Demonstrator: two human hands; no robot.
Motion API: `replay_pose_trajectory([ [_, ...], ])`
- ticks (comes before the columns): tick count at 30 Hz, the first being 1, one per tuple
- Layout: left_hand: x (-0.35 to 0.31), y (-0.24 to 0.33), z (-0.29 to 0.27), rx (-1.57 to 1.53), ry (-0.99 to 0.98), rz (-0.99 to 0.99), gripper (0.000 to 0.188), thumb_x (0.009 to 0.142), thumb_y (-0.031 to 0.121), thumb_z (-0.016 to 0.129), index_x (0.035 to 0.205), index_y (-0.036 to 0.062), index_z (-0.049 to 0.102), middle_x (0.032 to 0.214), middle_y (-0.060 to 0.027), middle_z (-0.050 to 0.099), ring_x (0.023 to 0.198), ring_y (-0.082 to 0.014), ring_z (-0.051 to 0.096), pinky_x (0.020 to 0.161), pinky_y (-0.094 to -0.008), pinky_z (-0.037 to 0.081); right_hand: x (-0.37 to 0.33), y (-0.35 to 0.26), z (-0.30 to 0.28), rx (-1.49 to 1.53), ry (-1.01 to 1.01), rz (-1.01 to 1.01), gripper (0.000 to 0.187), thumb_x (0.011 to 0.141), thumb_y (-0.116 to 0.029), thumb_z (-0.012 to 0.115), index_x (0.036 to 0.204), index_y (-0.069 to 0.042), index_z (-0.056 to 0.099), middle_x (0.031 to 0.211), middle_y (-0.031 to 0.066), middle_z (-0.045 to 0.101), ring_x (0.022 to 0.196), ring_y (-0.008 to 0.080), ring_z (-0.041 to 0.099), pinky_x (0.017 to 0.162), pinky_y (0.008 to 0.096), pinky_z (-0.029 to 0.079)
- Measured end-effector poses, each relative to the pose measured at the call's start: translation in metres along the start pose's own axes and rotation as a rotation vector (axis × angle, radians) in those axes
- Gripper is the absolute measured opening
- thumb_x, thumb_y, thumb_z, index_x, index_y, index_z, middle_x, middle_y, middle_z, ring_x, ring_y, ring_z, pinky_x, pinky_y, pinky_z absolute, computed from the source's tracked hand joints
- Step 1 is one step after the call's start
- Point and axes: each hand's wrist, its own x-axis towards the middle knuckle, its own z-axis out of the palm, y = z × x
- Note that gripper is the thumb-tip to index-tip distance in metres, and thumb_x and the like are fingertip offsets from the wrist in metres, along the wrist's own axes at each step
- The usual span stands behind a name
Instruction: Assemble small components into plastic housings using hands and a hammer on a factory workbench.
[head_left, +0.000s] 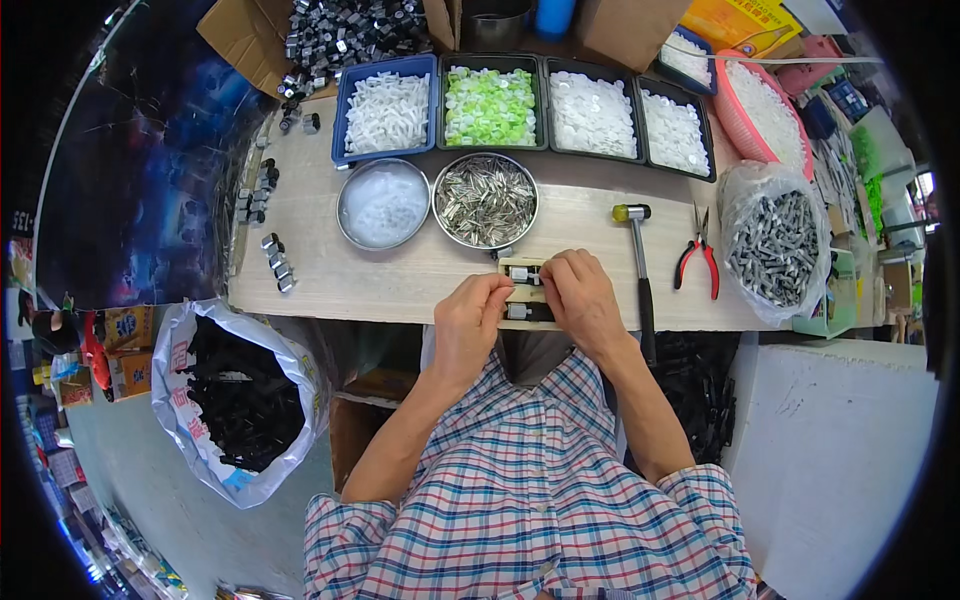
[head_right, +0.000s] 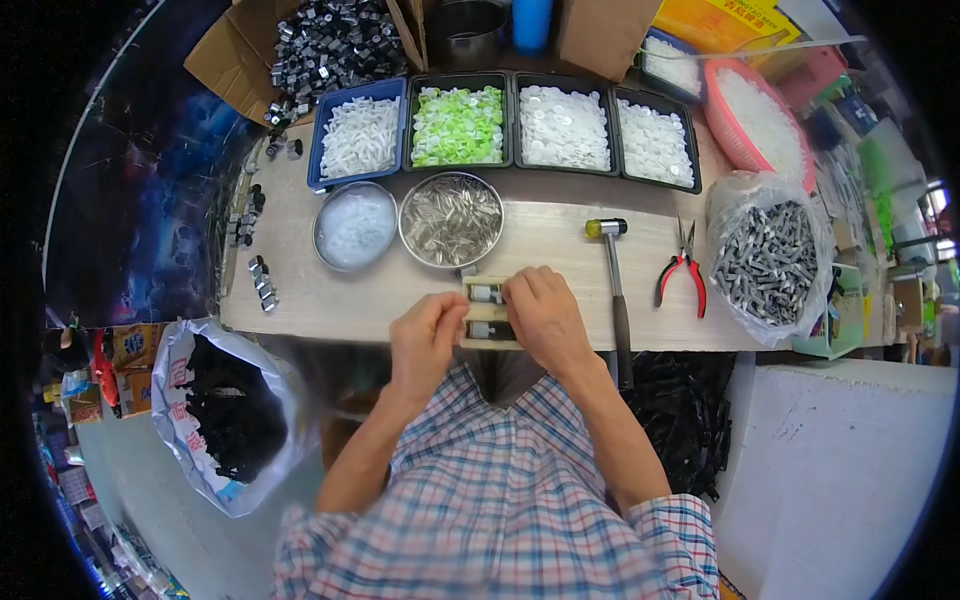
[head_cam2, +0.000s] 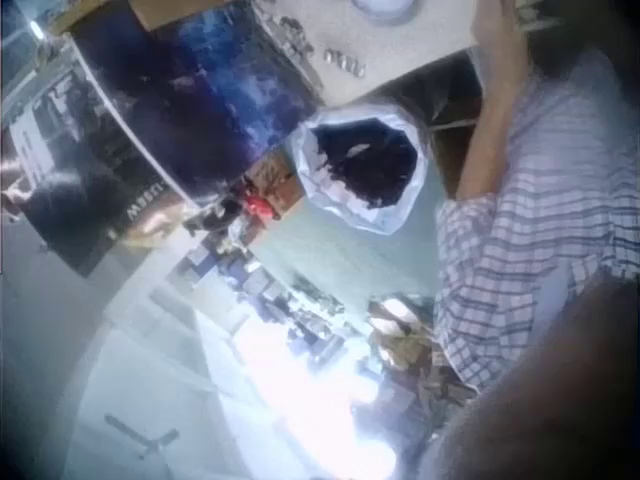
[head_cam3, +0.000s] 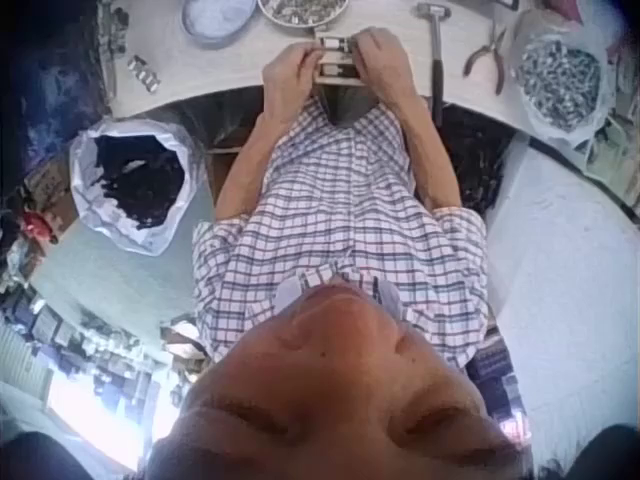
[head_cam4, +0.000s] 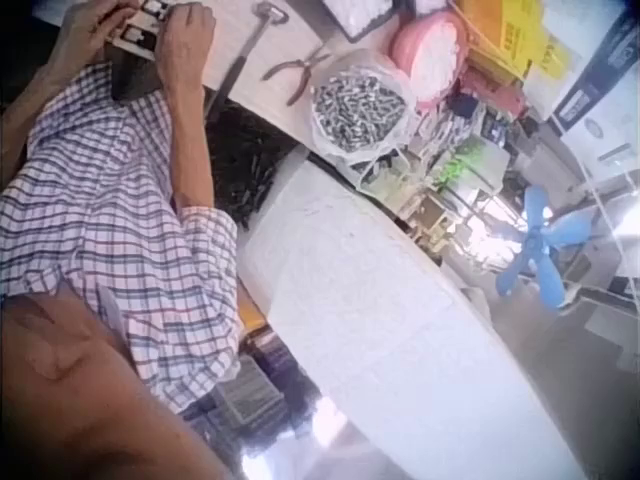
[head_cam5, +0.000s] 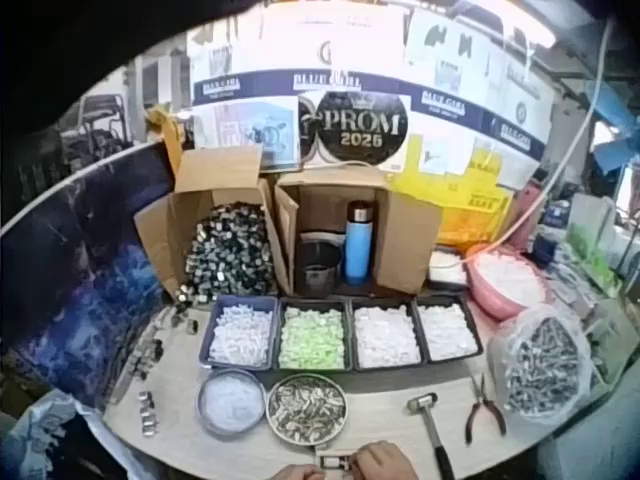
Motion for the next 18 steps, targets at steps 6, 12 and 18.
replay_pose_trajectory([
  [6, 0.014, -0.009, 0.008, 0.129, 0.091, 0.457, 0.01, 0.089, -0.002, 0.068, 0.099, 0.0006, 0.066, 0.09, -0.0142, 0.069, 0.085, -0.0285, 0.067, 0.072, -0.0389, 0.053, 0.002, 0.001, 0.001, 0.101, -0.006, 0.038, 0.017, 0.082, 0.007, 0.066, 0.095, 0.0, 0.058, 0.093, 0.0148, 0.06, 0.088, 0.0336, 0.059, 0.076, 0.042, 0.051],
  [12, 0.02, -0.017, 0.017, 0.187, 0.071, 0.632, 0.02, 0.081, -0.002, 0.073, 0.1, 0.0021, 0.068, 0.096, -0.0123, 0.071, 0.103, -0.0357, 0.065, 0.085, -0.0432, 0.053, 0.004, 0.004, 0.002, 0.106, -0.01, 0.048, 0.017, 0.079, 0.004, 0.065, 0.094, -0.001, 0.058, 0.091, 0.0138, 0.058, 0.087, 0.0334, 0.057, 0.077, 0.0423, 0.05],
  [18, 0.026, -0.025, 0.016, 0.329, 0.044, 0.776, 0.025, 0.076, 0.001, 0.072, 0.1, 0.0002, 0.068, 0.111, -0.0137, 0.07, 0.109, -0.0349, 0.065, 0.089, -0.0448, 0.052, 0.006, 0.003, 0.003, 0.111, -0.022, 0.055, 0.017, 0.079, 0.004, 0.065, 0.094, -0.001, 0.058, 0.091, 0.0137, 0.058, 0.087, 0.0333, 0.057, 0.077, 0.0423, 0.05],
])
